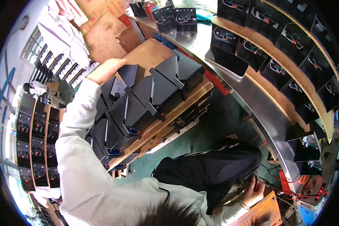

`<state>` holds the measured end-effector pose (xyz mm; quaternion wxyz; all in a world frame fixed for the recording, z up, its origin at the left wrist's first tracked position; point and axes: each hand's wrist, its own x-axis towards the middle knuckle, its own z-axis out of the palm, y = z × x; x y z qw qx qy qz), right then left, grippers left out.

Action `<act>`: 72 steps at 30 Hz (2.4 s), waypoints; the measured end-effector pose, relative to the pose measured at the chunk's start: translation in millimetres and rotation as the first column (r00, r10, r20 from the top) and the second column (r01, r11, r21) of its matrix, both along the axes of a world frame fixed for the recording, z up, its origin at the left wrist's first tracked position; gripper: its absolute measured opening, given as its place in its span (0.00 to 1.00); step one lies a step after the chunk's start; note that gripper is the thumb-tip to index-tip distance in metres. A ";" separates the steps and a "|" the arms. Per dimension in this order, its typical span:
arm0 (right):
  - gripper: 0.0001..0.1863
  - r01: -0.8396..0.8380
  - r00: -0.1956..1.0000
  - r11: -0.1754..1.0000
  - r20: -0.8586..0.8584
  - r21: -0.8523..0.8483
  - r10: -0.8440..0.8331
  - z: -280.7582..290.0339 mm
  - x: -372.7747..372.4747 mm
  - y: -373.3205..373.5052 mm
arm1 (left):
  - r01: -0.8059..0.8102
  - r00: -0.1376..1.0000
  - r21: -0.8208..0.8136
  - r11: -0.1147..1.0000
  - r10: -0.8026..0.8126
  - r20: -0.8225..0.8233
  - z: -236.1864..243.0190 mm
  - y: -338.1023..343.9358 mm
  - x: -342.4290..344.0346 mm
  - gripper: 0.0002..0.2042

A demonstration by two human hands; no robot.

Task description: Testing and organizing analog voltmeters at a workbench using a power supply and test leads.

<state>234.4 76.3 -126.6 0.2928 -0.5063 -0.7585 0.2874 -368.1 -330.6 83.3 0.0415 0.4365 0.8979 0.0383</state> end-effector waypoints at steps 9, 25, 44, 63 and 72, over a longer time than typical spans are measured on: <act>0.11 0.055 0.997 0.996 -0.056 0.074 -0.051 -6.8 9.4 3.0 | 0.043 0.999 -0.256 0.966 -0.039 0.021 -13.3 -2.4 -48.9 0.19; 0.10 0.307 0.952 0.949 -0.026 0.070 -0.306 17.8 12.2 -4.9 | 0.509 0.852 0.025 0.860 -0.508 0.125 51.5 196.1 160.3 0.28; 0.12 0.193 0.981 0.979 -0.039 0.070 -0.190 45.4 13.4 -58.1 | 0.817 0.518 0.561 0.133 -0.597 -0.613 -67.5 383.8 338.1 0.16; 0.12 -0.057 0.965 0.943 -0.223 0.327 0.136 109.1 -106.0 -3.4 | 0.320 0.443 0.818 0.478 -0.839 0.317 -104.0 435.5 279.8 0.59; 0.11 0.170 0.721 0.985 -0.676 -0.037 -0.150 78.3 -80.3 -21.7 | 0.291 0.436 0.791 0.538 -0.811 0.391 -99.9 431.6 282.9 0.58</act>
